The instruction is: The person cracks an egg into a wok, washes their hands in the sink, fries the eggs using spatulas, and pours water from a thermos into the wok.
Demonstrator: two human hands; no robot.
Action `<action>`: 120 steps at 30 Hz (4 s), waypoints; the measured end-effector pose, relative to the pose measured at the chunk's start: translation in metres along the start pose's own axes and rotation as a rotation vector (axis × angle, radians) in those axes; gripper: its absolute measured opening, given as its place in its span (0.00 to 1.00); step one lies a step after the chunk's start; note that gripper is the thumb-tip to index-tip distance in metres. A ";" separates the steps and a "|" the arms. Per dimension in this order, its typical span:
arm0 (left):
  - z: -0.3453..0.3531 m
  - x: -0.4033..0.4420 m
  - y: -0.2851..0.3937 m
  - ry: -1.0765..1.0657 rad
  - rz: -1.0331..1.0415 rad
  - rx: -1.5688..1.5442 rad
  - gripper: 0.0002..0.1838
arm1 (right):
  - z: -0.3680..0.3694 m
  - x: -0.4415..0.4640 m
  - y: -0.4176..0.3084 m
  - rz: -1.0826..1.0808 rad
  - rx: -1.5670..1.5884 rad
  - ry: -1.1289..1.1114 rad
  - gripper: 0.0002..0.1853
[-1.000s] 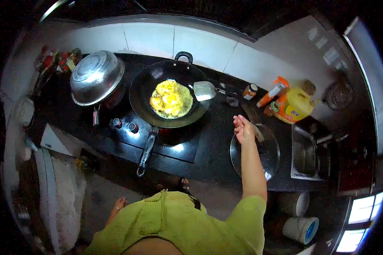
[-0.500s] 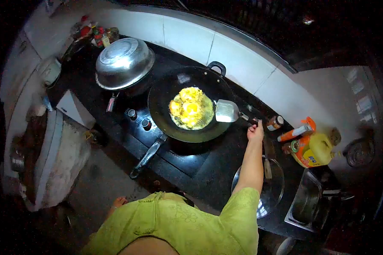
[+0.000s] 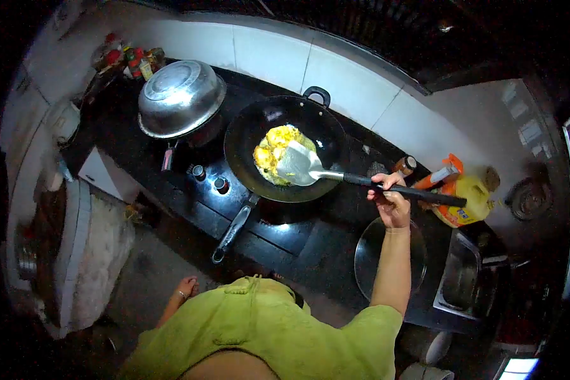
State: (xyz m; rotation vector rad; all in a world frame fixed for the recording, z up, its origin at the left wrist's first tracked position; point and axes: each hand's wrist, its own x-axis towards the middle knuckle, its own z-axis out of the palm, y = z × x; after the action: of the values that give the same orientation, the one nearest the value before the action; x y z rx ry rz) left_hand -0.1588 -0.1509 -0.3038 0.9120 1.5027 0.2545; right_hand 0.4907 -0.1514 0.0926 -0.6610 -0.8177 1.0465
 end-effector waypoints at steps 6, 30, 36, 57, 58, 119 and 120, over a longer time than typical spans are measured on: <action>-0.006 0.031 0.041 -0.121 0.237 0.094 0.17 | 0.060 -0.016 -0.005 -0.141 -0.424 -0.010 0.07; 0.025 -0.239 0.372 -1.052 0.540 0.020 0.20 | 0.172 -0.080 0.086 -0.586 -1.207 0.109 0.14; 0.124 -0.271 0.396 -1.344 0.044 -0.324 0.26 | 0.198 -0.076 0.091 -0.742 -1.597 0.150 0.12; 0.101 -0.274 0.420 -0.669 0.564 -0.018 0.15 | -0.105 -0.117 -0.017 0.700 -2.039 0.630 0.31; 0.098 -0.273 0.419 -0.634 0.571 0.023 0.14 | -0.109 -0.117 -0.023 0.831 -2.103 0.594 0.31; -0.024 -0.183 0.478 -0.046 0.927 0.912 0.16 | 0.054 0.083 -0.041 -0.355 -2.270 -0.191 0.15; -0.028 -0.174 0.475 -0.028 1.032 0.890 0.16 | 0.055 0.085 -0.040 -0.351 -2.232 -0.134 0.15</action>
State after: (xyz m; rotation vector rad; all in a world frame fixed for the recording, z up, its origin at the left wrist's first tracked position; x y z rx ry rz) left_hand -0.0221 0.0561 0.1380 2.3668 0.9580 0.3003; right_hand 0.4868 -0.0824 0.1760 -2.1039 -1.9772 -0.6452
